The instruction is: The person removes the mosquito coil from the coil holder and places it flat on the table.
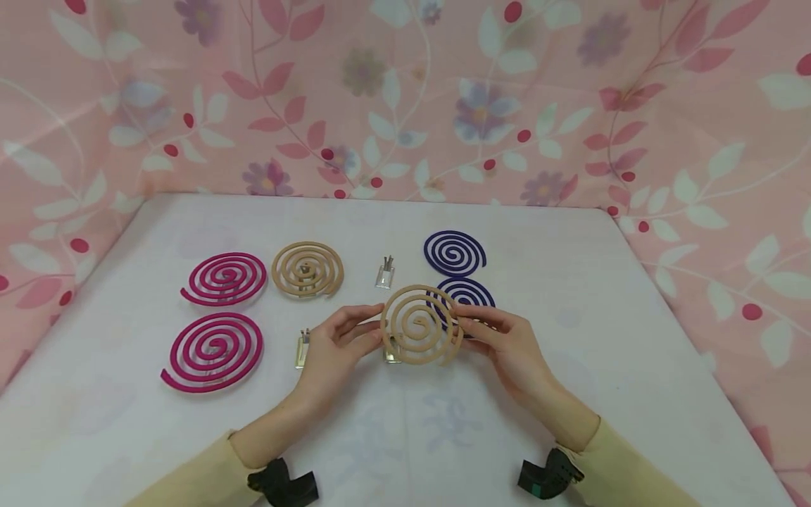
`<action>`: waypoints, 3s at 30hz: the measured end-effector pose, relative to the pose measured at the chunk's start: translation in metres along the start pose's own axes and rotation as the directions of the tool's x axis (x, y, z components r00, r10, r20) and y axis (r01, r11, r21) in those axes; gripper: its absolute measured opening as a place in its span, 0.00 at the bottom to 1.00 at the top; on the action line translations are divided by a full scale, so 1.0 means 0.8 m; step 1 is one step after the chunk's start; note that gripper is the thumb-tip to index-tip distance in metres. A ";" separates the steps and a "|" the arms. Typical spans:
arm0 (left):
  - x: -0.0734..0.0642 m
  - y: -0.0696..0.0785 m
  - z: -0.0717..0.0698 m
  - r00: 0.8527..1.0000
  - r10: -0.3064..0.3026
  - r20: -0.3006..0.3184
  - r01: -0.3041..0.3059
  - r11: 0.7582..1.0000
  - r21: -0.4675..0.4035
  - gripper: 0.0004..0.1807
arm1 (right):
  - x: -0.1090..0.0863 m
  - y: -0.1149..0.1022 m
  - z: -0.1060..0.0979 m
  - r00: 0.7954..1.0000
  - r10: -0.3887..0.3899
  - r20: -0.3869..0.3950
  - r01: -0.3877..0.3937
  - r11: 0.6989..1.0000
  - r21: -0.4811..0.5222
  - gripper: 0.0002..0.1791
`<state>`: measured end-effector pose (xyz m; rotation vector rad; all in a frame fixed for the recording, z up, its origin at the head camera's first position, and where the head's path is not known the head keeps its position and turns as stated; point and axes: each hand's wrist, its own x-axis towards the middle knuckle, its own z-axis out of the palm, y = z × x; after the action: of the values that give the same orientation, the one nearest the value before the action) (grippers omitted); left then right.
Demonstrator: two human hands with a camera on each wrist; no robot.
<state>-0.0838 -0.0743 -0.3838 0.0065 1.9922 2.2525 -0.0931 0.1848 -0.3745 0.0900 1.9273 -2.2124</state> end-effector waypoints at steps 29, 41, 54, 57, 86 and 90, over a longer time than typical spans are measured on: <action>0.028 -0.008 0.077 0.980 0.105 0.170 -0.130 0.981 0.141 0.19 | 0.012 0.016 -0.104 0.995 -0.096 0.031 0.096 0.995 0.009 0.12; 0.017 -0.016 0.079 0.961 -0.005 0.275 -0.069 0.963 0.262 0.20 | 0.011 0.026 -0.108 0.993 -0.115 -0.038 0.110 0.987 -0.114 0.16; 0.008 -0.018 0.081 0.941 -0.032 0.337 -0.070 0.956 0.285 0.21 | 0.011 0.030 -0.111 0.995 -0.074 -0.061 0.055 0.961 -0.272 0.25; 0.008 -0.018 0.080 0.939 -0.057 0.340 -0.056 0.948 0.314 0.21 | 0.011 0.031 -0.112 0.996 -0.088 -0.030 0.076 0.954 -0.289 0.25; 0.012 -0.011 0.072 0.886 -0.106 0.452 -0.100 0.907 0.409 0.22 | 0.006 0.029 -0.105 0.994 -0.092 0.064 0.112 0.798 -0.593 0.17; 0.012 -0.011 0.072 0.883 -0.111 0.456 -0.101 0.903 0.417 0.22 | 0.006 0.030 -0.105 0.992 -0.092 0.084 0.124 0.785 -0.607 0.17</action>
<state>-0.0868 -0.0151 -0.3861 0.5399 2.1325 1.5452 -0.1004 0.2643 -0.4110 -0.1808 2.5658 -1.5058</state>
